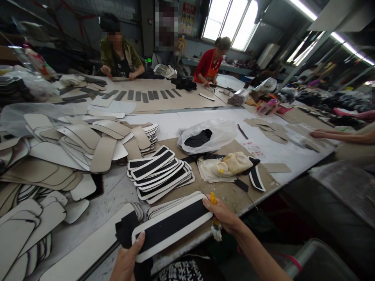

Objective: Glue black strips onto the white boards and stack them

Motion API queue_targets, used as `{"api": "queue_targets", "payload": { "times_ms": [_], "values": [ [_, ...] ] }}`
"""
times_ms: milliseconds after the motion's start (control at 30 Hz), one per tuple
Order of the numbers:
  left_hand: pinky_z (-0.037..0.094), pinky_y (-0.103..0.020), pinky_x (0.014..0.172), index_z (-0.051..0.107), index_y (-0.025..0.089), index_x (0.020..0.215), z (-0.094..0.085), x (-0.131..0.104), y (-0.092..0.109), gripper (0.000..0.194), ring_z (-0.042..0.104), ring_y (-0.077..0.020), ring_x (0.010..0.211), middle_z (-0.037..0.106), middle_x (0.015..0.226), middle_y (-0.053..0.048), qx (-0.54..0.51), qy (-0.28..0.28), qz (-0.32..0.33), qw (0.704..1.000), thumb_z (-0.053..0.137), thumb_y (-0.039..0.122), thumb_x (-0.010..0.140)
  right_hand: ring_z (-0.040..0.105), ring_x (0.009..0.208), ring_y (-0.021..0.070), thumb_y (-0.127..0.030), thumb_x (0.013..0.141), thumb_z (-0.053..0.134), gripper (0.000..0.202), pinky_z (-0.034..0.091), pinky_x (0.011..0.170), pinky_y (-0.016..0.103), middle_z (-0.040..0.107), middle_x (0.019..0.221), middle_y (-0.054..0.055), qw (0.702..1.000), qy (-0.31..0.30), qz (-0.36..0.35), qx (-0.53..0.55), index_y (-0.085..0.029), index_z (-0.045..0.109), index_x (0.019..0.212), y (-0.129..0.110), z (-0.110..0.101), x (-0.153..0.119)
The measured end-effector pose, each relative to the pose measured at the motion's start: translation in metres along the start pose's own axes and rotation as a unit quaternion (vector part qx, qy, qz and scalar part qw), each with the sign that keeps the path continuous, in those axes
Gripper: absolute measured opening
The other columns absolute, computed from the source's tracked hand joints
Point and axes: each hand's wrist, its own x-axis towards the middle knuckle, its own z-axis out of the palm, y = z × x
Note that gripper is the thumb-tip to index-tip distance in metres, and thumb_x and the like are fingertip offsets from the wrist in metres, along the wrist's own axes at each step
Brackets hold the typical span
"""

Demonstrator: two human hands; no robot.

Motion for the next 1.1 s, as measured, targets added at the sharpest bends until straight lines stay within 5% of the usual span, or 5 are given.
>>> {"api": "queue_targets", "payload": {
  "times_ms": [200, 267, 400, 767, 1100],
  "values": [
    [0.034, -0.034, 0.103, 0.053, 0.028, 0.115, -0.009, 0.011, -0.006, 0.047, 0.052, -0.0207, 0.109, 0.061, 0.112, -0.002, 0.068, 0.021, 0.037, 0.997, 0.065, 0.045, 0.073, 0.047, 0.064, 0.0118, -0.051, 0.078, 0.053, 0.033, 0.039, 0.059, 0.023, 0.052, 0.069, -0.002, 0.997, 0.045, -0.022, -0.059, -0.018, 0.052, 0.077, 0.003, 0.0, 0.009],
    [0.047, -0.029, 0.082, 0.058, 0.023, 0.106, -0.012, 0.012, -0.006, 0.049, 0.059, -0.0192, 0.088, 0.064, 0.096, -0.001, 0.09, 0.012, 0.046, 0.995, 0.072, 0.045, 0.065, 0.047, 0.064, 0.0126, -0.052, 0.078, 0.052, 0.033, 0.039, 0.058, 0.023, 0.052, 0.069, -0.002, 0.994, 0.063, -0.033, -0.085, -0.019, 0.052, 0.077, 0.004, 0.001, 0.013],
    [0.044, -0.023, 0.053, 0.06, 0.012, 0.085, -0.014, 0.012, -0.005, 0.049, 0.051, -0.0139, 0.059, 0.059, 0.067, 0.001, 0.114, 0.022, 0.057, 0.992, 0.081, 0.041, 0.052, 0.043, 0.056, 0.0116, -0.055, 0.077, 0.05, 0.036, 0.037, 0.05, 0.023, 0.048, 0.064, -0.002, 0.99, 0.075, -0.026, -0.115, -0.019, 0.05, 0.075, 0.008, 0.003, 0.019],
    [0.042, -0.023, 0.052, 0.055, 0.012, 0.083, -0.017, 0.016, -0.014, 0.045, 0.048, -0.0117, 0.056, 0.055, 0.066, 0.0, 0.103, 0.048, 0.047, 0.992, 0.076, 0.044, 0.059, 0.032, 0.05, 0.0078, -0.049, 0.075, 0.054, 0.03, 0.027, 0.043, 0.02, 0.039, 0.06, -0.006, 0.99, 0.019, 0.015, -0.137, -0.019, 0.047, 0.074, 0.006, 0.006, 0.027],
    [0.046, -0.025, 0.057, 0.06, 0.014, 0.094, -0.014, 0.008, -0.015, 0.041, 0.051, -0.0142, 0.066, 0.059, 0.086, -0.004, -0.063, 0.015, 0.048, 0.997, 0.065, 0.047, 0.071, 0.036, 0.052, 0.01, -0.057, 0.073, 0.053, 0.037, 0.028, 0.044, 0.021, 0.044, 0.06, -0.004, 0.986, 0.012, 0.04, -0.162, -0.02, 0.049, 0.076, 0.009, 0.002, 0.031]
  ]
}}
